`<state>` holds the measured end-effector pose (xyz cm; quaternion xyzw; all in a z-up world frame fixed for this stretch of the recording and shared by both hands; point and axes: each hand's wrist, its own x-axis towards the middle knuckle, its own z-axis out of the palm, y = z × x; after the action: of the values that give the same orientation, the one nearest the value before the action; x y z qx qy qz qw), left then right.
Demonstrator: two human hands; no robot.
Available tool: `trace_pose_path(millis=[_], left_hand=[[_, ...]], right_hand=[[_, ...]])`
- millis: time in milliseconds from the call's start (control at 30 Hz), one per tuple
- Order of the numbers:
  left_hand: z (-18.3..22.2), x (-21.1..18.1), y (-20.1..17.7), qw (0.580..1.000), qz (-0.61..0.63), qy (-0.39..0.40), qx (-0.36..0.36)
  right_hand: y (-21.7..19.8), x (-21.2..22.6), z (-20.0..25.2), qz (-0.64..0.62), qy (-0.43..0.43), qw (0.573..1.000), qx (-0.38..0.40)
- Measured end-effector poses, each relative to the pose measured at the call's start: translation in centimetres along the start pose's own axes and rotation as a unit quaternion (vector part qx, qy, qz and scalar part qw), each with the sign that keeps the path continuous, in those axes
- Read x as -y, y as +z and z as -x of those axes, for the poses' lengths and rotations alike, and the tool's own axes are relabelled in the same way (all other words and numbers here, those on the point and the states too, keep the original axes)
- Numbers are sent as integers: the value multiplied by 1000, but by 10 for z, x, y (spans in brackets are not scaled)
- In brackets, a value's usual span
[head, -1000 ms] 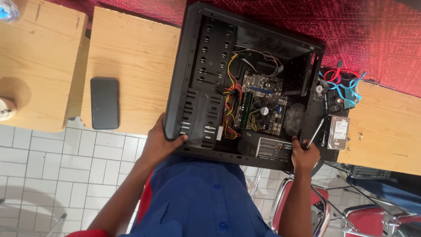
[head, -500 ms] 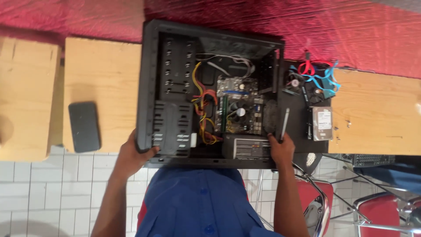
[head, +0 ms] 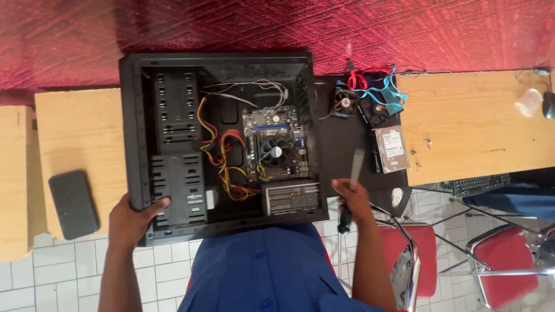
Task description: Installing a power supply unit and using a screwdriver to secure internal components within a desktop computer case.
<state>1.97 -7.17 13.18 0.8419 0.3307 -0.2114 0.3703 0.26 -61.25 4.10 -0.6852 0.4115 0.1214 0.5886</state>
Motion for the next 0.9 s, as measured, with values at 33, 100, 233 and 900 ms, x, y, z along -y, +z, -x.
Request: trace_pose_path(millis=[33,100,233,900], left_hand=[[-2,2,3,1000,-1,1,-1],[-3,8,7,1000,19,-3,-18],[11,-15,4,999,6,1,-32],[22,-34,12,997,34,-50,-53]], right_hand=[[-21,-8,-19,-2,0,1000,0],[-62,-31,-52,-12,-46,992,-117],[-164,-138,-189,-23,-70,974,-213],[-264,-67,-298,726,111,654,-184]])
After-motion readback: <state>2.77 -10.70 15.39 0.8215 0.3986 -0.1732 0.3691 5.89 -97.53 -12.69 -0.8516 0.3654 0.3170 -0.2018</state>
